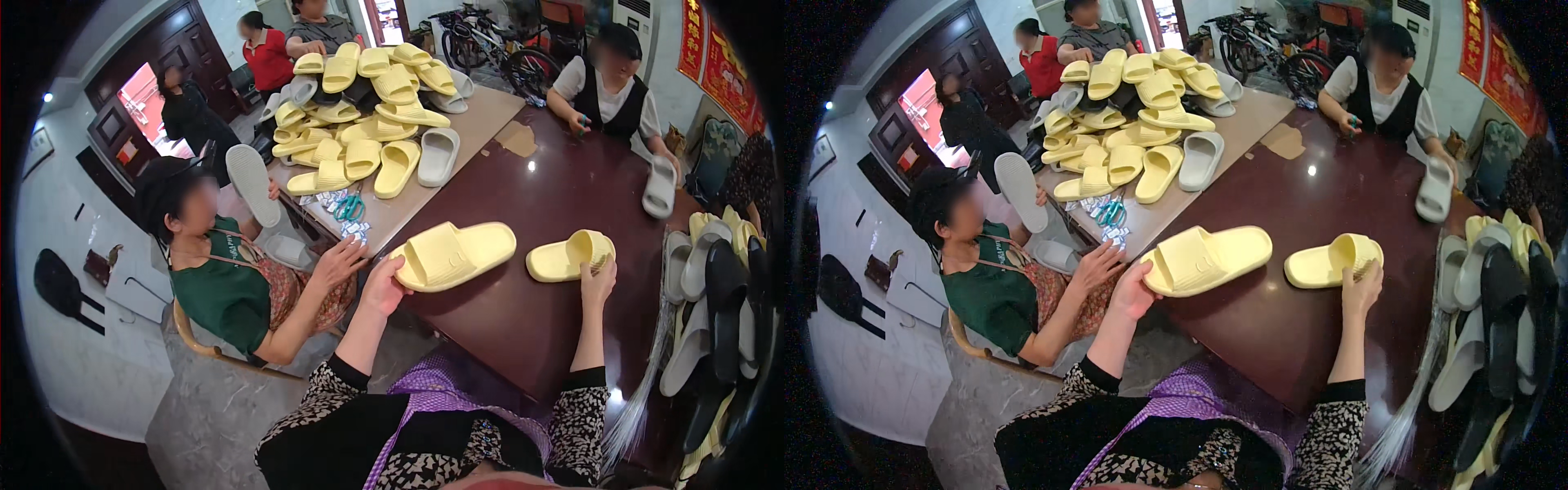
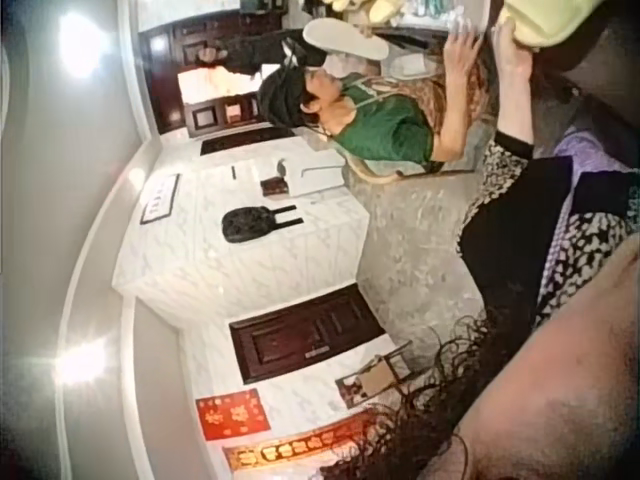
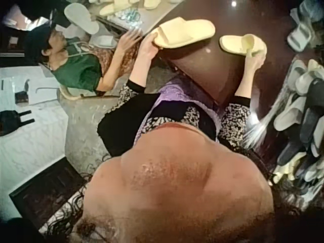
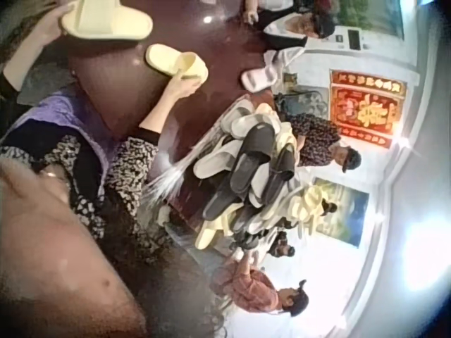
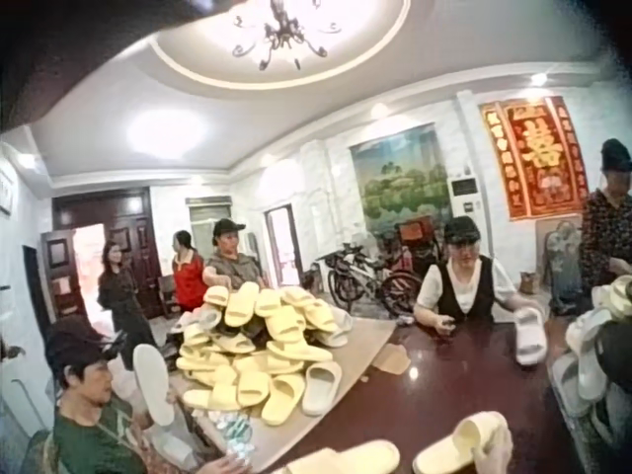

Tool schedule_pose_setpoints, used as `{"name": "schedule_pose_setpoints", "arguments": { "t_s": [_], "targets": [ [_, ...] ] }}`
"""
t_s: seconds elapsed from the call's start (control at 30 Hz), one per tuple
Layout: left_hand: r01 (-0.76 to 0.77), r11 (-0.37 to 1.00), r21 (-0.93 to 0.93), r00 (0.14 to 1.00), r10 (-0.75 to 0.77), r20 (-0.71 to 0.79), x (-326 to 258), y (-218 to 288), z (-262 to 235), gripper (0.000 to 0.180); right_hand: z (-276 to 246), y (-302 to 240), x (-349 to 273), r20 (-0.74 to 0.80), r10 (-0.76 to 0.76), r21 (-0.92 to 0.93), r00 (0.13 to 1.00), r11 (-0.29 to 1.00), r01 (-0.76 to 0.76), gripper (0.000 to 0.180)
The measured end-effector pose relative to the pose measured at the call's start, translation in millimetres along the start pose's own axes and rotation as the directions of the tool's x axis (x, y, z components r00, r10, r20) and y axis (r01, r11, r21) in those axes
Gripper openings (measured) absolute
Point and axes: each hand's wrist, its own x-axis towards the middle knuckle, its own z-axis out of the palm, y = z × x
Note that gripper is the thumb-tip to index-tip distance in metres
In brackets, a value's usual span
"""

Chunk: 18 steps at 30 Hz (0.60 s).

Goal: The person pairs slides by threading plastic ties through each pair and fastening the ties by hand.

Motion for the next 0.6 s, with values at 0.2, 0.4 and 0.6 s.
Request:
{"name": "schedule_pose_setpoints", "arguments": {
  "t_s": [0.2,0.4,0.6],
  "targets": [
    [-0.001,0.999,-0.047,0.993,-0.005,-0.118,12,2,14,0.028,0,16,17,0.155,-0.07,-0.013,0.985,0.997,0.073,0.05],
    [0.003,0.944,0.33,1.0,-0.004,0.003,51,-12,29,0.026,-23,-16,-3,0.35,-0.106,0.267,0.931,0.964,0.009,0.041],
    [0.007,0.828,0.561,0.967,-0.149,0.207,111,-31,86,0.029,-24,-46,-29,0.477,-0.112,0.342,0.872,0.937,-0.067,0.04]
  ]
}}
